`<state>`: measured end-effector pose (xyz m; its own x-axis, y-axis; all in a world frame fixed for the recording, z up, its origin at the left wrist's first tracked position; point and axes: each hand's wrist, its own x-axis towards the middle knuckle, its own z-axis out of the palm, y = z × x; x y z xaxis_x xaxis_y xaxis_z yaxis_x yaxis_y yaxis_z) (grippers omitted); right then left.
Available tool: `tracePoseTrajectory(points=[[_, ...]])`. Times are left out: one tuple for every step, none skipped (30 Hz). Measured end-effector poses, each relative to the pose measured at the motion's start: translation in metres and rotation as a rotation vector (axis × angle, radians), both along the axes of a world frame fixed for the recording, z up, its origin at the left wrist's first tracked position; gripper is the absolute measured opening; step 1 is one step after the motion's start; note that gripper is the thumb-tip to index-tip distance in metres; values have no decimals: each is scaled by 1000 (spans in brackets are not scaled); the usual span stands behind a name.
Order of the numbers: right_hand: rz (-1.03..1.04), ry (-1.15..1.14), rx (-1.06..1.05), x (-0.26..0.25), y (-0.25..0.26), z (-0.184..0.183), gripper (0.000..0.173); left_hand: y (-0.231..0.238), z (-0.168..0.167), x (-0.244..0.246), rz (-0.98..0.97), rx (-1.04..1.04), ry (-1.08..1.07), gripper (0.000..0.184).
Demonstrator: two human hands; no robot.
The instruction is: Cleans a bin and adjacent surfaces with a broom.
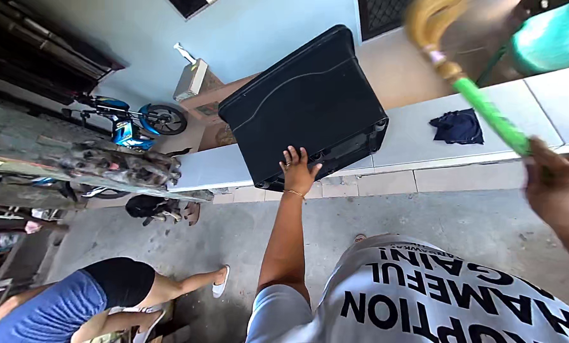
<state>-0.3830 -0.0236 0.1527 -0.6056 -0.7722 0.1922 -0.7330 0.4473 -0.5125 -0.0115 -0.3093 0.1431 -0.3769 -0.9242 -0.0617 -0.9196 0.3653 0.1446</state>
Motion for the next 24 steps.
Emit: tracePoseTrajectory(points=[[81,38,59,23,-28,21,46,6,-1,-5,-21,8,-5,85],[170,85,115,48,-56,35,47,12,-2,-11,-40,20,-18,86],[266,118,152,73,-84,44,49,16,-2,-15,-58,30,-26,88],[366,139,189,99,-108,51,51,19,-4,-17,-74,34,-23,89],[475,153,242,124,-129,58,54,21,-8,-18,-91,33,-27,90],[591,178,280,146,-145,65,55,23,-10,-18,-99,41,-44,92],[713,212,299,167,-158,73,55,22,-11,-18,-102,48,-50,92],[821,256,297,185,-167,80,54,21,-12,-17,-104,51,-40,91],[896,300,264,199,-173,83,52,21,-15,-15,-108,37,-31,89],[926,330,191,206,-177,81,50,20,-15,-14,-107,39,-23,88],[908,331,106,205,-181,76,48,20,-11,-13,-98,76,-27,86],[842,316,38,198,-185,69,45,20,-7,-12,-94,112,-38,84],[739,293,18,183,-186,63,42,19,-3,-12,-99,123,-52,83],[606,269,38,163,-185,59,41,19,-2,-10,-104,134,-72,85],[457,241,93,138,-180,56,41,19,-2,-9,-109,142,-82,86],[303,201,136,111,-171,55,41,19,-2,-7,-112,151,-81,86],[155,148,167,87,-159,57,41,19,-1,-5,-116,159,-75,87],[36,105,184,72,-149,63,43,18,0,-5,-118,166,-70,87],[-40,99,185,66,-140,68,44,17,1,-5,-121,169,-72,87],[-56,104,188,71,-133,71,44,17,1,-6,-126,172,-78,88],[-9,116,195,84,-127,73,45,17,1,-8,-131,175,-91,88],[92,145,198,104,-126,70,46,16,2,-10,-137,172,-106,88],[224,180,183,129,-129,64,46,16,2,-13,-142,168,-119,88],[368,216,151,155,-134,56,44,15,2,-15,-151,161,-128,89]])
